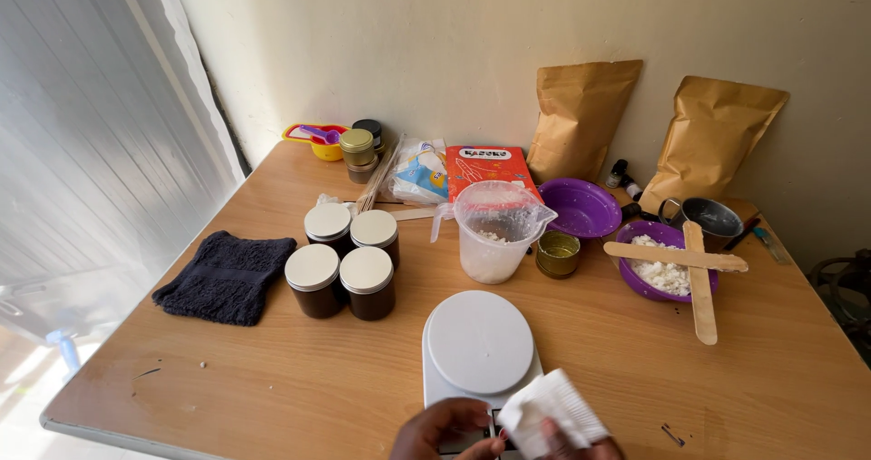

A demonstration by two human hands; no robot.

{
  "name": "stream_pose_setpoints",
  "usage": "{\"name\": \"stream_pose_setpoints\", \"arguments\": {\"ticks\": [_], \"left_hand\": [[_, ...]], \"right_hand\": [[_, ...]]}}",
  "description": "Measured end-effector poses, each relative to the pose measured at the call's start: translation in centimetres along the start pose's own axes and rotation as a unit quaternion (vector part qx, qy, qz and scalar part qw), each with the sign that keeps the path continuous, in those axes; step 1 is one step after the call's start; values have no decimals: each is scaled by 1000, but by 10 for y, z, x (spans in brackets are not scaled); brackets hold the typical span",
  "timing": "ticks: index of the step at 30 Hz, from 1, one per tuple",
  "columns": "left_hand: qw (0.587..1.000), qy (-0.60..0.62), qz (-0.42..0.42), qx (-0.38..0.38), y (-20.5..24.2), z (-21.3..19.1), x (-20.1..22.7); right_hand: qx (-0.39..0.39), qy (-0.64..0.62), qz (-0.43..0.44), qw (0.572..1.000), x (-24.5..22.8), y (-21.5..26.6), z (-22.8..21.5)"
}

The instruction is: Preparing a digital scale by cleaning it with a cloth and turning it on

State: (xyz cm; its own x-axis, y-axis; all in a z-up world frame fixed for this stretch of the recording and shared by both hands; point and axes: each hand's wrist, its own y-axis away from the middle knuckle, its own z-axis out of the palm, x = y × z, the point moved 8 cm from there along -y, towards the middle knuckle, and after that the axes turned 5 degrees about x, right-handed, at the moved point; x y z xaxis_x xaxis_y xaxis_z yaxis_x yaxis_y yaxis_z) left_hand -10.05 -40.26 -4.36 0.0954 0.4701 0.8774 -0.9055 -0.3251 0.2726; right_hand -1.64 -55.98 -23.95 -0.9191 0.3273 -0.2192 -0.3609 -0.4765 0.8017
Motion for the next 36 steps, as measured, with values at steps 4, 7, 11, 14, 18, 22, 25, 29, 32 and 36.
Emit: {"name": "stream_pose_setpoints", "arguments": {"ticks": [4, 7, 11, 14, 18, 22, 25, 29, 32, 36], "left_hand": [[817, -490, 270, 139, 6, -34, 34], [745, -596, 201, 222, -9, -68, 9], [705, -571, 294, 301, -15, -74, -1], [764, -585, 197, 187, -32, -81, -11], [747, -599, 235, 169, -47, -87, -22], [783, -546, 255, 155, -37, -86, -9], [798, -423, 336, 269, 2, -85, 36], [841, -211, 227, 443, 27, -138, 42], [835, -290, 114, 454, 41, -174, 82], [793, -297, 159, 507, 64, -214, 128]], "right_hand": [[94, 126, -545, 824, -87, 146, 48], [103, 108, -543, 826, -93, 136, 37], [119, 81, -539, 830, -97, 127, 25], [136, 62, -538, 830, -99, 129, 14], [150, 42, -535, 830, -97, 137, 18], [135, 60, -523, 839, -102, 142, 29], [179, 114, -503, 838, -108, 132, 13], [222, 166, -494, 824, -104, 137, 14], [190, 182, -525, 809, -104, 130, 12], [166, 215, -543, 795, -92, 124, 37]]}}
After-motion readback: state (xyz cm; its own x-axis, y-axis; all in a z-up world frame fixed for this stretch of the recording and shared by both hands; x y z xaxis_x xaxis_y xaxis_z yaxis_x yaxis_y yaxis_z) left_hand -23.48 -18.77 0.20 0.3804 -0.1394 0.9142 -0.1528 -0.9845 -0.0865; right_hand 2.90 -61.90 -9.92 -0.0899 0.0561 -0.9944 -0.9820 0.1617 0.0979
